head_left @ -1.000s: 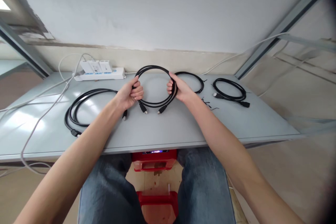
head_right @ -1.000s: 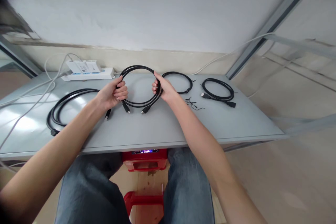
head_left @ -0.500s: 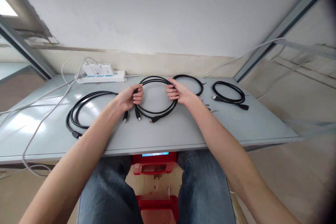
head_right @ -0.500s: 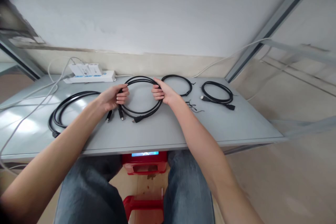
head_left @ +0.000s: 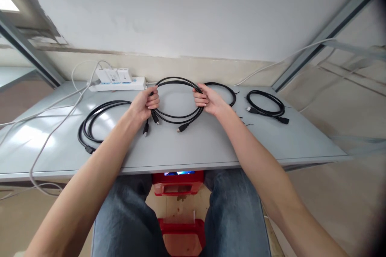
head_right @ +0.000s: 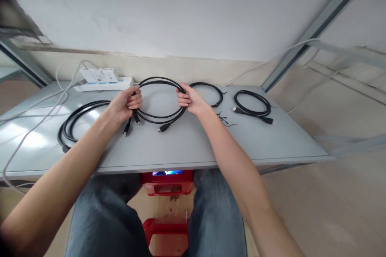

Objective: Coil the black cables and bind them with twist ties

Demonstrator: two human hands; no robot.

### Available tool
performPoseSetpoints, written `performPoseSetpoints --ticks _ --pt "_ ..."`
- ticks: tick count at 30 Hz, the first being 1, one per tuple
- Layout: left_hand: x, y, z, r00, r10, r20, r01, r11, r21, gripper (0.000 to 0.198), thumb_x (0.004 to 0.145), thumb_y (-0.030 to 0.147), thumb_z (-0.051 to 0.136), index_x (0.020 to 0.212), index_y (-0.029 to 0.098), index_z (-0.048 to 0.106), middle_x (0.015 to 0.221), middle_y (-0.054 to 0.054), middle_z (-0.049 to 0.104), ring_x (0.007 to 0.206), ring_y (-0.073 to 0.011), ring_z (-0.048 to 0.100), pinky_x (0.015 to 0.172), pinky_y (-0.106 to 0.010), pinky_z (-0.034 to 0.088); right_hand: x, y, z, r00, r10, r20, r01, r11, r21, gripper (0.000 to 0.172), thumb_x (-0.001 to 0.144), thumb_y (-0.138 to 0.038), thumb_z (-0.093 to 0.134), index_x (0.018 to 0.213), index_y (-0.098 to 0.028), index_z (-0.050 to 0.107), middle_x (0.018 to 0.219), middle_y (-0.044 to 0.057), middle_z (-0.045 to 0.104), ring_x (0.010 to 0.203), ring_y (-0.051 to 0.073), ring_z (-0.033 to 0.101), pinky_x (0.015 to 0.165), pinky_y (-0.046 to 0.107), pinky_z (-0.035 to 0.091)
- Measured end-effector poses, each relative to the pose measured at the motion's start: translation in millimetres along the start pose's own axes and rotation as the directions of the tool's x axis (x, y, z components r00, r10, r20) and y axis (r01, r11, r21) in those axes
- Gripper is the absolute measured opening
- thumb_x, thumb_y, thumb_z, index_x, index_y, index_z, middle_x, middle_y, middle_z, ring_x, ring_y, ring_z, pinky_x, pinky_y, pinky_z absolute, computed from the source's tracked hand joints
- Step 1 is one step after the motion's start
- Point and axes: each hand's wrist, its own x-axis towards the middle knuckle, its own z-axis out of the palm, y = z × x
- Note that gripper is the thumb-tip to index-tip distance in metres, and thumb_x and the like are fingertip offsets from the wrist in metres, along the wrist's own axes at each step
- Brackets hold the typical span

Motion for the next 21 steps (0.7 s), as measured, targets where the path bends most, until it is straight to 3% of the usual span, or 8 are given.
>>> performPoseSetpoints --ticks 4,8,12,16,21 --pt "-1 3 0.5 1.000 0.006 0.002 -0.006 1.000 0.011 0.050 0.121 0.016 0.051 0.072 0.021 0.046 0.053 0.013 0.023 0.036 -0.0016 0.020 0.033 -0.015 0.017 1 -1 -2 0.998 0.058 -0.013 -0.058 0.998 -0.013 0.051 0.133 -0.038 0.038 0.086 -0.024 0.053 0.055 -0.015 0.021 0.045 0.007 0.008 0.039 0.015 0.017" --pt "-2 0 3.5 1.000 0.013 -0.020 -0.014 1.000 -0.011 0.049 0.122 0.016 0.051 0.074 0.021 0.047 0.054 0.012 0.023 0.036 -0.0018 0.020 0.034 -0.015 0.016 2 4 1 0.999 -0.014 -0.034 0.014 1.000 0.015 0.046 0.132 -0.036 0.043 0.091 -0.023 0.058 0.056 -0.015 0.022 0.045 0.007 0.011 0.040 0.016 0.016" --pt "-1 -6 5.6 0.997 -0.009 -0.073 0.004 0.997 -0.080 0.051 0.125 0.017 0.047 0.075 0.022 0.043 0.055 0.012 0.023 0.037 -0.0018 0.022 0.035 -0.016 0.018 2 9 4 0.996 -0.066 -0.066 0.073 0.992 0.104 0.040 0.130 -0.040 0.049 0.095 -0.024 0.058 0.062 -0.009 0.044 0.049 0.009 0.036 0.048 0.017 0.038" --pt "6 -9 3.0 0.990 0.011 -0.138 -0.031 0.989 -0.142 0.049 0.126 0.017 0.046 0.078 0.022 0.043 0.056 0.013 0.023 0.038 -0.0021 0.026 0.038 -0.017 0.023 4 14 4 0.987 -0.081 -0.141 0.097 0.989 0.111 0.025 0.126 -0.034 0.057 0.103 -0.025 0.057 0.084 0.003 0.071 0.072 0.017 0.068 0.074 0.027 0.064" --pt "18 -14 -2.1 0.972 0.061 -0.227 -0.083 0.993 -0.089 0.030 0.112 0.002 0.055 0.089 0.021 0.053 0.062 0.013 0.030 0.042 -0.0038 0.031 0.042 -0.016 0.029 11 19 2 0.984 -0.059 -0.165 0.063 0.998 0.017 0.008 0.121 -0.024 0.058 0.116 -0.019 0.063 0.097 0.009 0.076 0.087 0.022 0.077 0.085 0.034 0.069"
